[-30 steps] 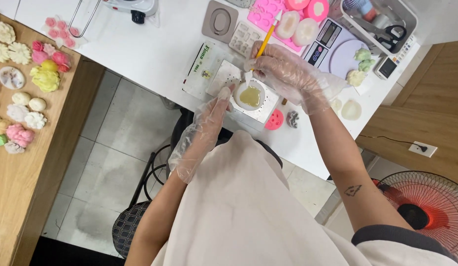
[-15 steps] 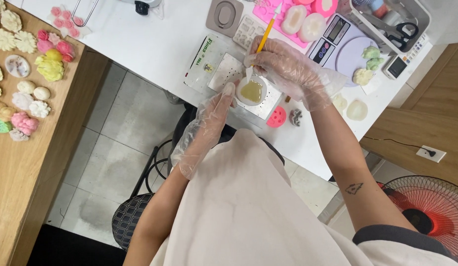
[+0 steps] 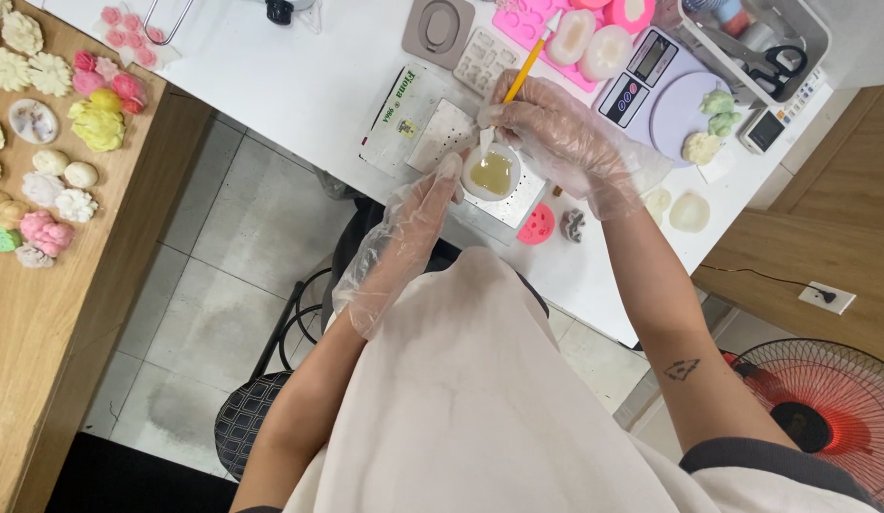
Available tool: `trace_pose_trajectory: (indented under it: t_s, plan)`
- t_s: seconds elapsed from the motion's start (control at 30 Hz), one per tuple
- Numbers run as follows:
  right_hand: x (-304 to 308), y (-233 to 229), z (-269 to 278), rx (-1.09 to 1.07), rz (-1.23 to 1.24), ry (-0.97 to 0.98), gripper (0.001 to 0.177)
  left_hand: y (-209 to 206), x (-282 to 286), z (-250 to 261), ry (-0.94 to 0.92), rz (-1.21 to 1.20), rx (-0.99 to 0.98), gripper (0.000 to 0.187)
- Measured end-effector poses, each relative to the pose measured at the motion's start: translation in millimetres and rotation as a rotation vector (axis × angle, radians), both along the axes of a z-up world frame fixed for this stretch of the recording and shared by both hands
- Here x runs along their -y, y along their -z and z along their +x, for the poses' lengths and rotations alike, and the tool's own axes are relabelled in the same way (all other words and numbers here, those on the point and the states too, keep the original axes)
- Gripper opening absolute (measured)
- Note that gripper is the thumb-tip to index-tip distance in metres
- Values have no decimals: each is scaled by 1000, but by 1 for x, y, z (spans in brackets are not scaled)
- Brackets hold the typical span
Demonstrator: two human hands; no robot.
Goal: Mixing and pouring wax into molds, using a heat gun to melt remaining wax in the pot.
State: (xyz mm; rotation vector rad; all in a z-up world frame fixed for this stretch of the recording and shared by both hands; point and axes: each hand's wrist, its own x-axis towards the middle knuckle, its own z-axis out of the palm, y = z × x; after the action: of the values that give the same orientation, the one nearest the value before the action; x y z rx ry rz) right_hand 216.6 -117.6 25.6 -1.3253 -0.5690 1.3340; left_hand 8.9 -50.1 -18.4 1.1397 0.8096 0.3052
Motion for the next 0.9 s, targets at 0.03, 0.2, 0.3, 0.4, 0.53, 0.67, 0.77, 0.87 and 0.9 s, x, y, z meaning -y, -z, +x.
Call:
trace_pose_trajectory:
  t_s: [0.03,0.2,0.3,0.4,0.53,0.67,0.77,0.87,0.9]
  plan:
    - [0,0,-1,-9,-3,10,6,-6,-1,0,7,-15,-27,57]
    - [-2,3,-3,-15,-21,31,6,-13,-4,0,27,-48,-86,55]
    - [-4,6,-4,-4,-38,41,6,-6,-4,0,13,-67,-41,53]
    - [-4,10,-3,-4,-45,47,7,1,-5,-2,7,-122,-43,52]
    - [-6,7,-5,-23,-43,64,7,50,-2,-3,13,-155,-76,56]
    - [-8,4,-8,-16,-52,71,8,38,-8,-6,48,-140,9,56]
    - [-8,1,-10,-53,-34,89,9,20,-12,-7,93,-137,108,61]
    - [-8,2,-11,-70,-34,100,11,49,-12,1,105,-287,47,67]
    - [-10,1,-10,-66,-32,100,11,53,-13,1,106,-285,51,67]
